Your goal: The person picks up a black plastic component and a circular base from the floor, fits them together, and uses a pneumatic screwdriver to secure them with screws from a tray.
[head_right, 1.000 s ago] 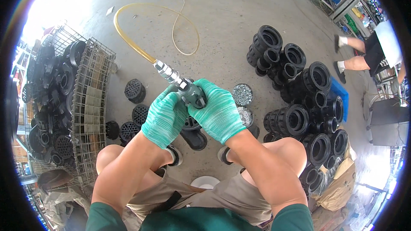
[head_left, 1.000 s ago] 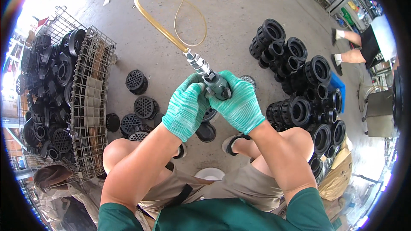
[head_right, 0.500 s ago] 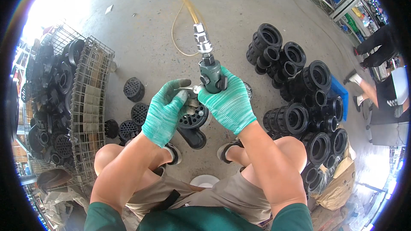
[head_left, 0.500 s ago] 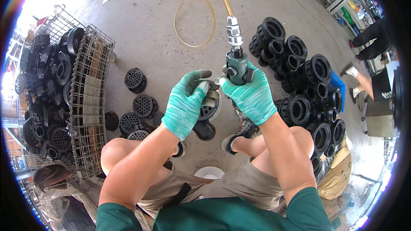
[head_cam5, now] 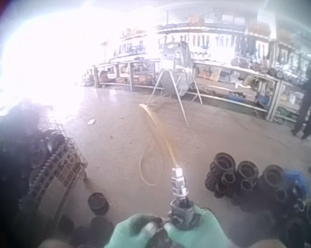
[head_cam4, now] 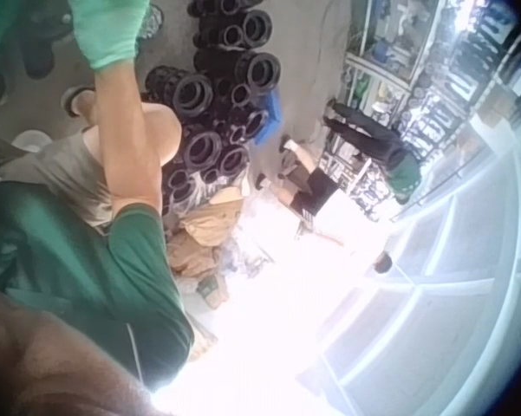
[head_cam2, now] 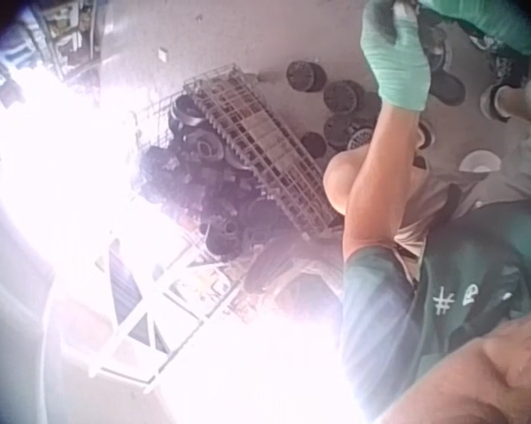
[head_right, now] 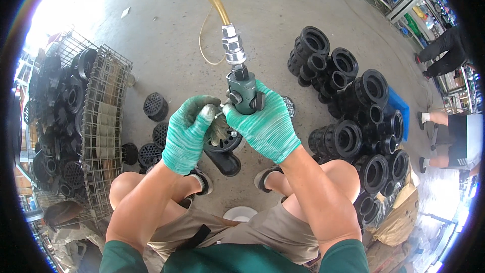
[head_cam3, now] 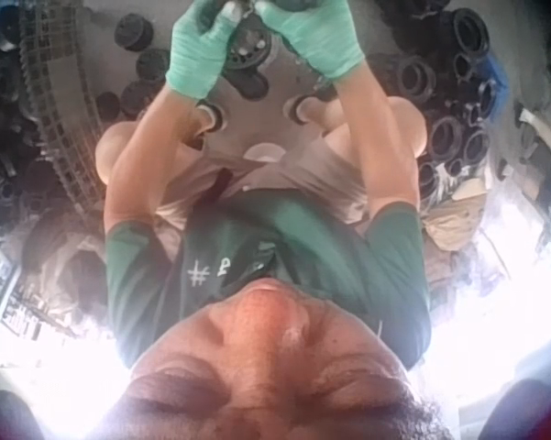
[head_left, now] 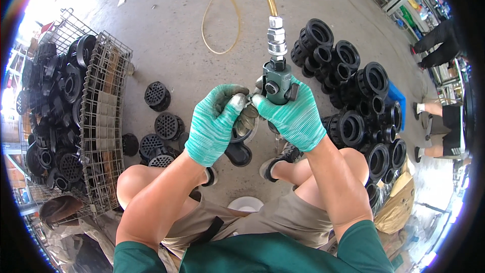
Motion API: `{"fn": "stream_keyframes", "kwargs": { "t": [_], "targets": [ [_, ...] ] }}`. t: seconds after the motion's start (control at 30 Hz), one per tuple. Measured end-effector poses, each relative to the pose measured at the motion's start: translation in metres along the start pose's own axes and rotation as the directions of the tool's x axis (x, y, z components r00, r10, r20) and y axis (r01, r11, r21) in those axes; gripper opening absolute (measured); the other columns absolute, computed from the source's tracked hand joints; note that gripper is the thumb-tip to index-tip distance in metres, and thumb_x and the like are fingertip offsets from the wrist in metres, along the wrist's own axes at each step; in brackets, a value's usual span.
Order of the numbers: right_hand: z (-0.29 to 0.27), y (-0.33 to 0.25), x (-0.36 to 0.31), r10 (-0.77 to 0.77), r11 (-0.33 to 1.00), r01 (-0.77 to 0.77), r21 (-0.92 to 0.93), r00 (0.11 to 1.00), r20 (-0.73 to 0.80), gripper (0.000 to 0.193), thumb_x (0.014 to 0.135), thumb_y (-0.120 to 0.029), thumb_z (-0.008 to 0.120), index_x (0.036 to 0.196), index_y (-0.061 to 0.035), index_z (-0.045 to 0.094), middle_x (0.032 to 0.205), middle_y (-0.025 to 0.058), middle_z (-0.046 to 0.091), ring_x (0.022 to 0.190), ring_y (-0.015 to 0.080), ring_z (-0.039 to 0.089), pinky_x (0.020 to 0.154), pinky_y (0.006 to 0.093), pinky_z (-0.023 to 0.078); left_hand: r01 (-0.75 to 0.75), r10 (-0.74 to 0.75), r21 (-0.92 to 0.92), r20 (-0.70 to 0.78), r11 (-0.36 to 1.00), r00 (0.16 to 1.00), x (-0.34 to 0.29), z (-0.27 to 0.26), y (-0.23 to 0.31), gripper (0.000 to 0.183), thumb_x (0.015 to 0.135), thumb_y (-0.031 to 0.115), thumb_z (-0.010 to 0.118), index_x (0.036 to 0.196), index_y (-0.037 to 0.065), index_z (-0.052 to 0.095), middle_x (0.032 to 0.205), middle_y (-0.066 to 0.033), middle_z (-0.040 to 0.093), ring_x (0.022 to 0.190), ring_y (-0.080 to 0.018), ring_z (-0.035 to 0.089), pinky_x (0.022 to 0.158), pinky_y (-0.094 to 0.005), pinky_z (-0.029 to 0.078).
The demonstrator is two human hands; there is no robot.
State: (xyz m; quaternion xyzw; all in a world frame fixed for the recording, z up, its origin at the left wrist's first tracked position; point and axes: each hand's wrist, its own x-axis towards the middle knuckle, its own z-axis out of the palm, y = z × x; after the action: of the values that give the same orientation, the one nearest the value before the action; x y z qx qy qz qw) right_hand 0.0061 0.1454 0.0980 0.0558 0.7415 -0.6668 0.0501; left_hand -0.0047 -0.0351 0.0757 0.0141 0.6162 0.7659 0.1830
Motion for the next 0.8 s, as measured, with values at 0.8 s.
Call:
{"fn": "stream_keyframes", "kwargs": {
  "t": [0.8],
  "targets": [
    [0.0084, 0.0061, -0.0015, -0.051, 0.997, 0.050, -0.052, 0.999, -0.017, 0.031, 0.088, -0.009, 0.073, 0.116, -0.0042, 0.060, 0.090, 0.0026, 0.069, 0.079, 0.0094, 0.064, 0.073, 0.0274, 0.055, -0.080, 0.093, 0.144, -0.084, 0.986, 0.992, -0.0029, 0.0050, -0.0076, 0.025, 0.102, 0.014, 0.061, 0.123, 0.002, 0.059, 0.095, -0.0056, 0.069, 0.076, -0.0078, 0.061, 0.066, -0.0228, 0.051]
  ]
}}
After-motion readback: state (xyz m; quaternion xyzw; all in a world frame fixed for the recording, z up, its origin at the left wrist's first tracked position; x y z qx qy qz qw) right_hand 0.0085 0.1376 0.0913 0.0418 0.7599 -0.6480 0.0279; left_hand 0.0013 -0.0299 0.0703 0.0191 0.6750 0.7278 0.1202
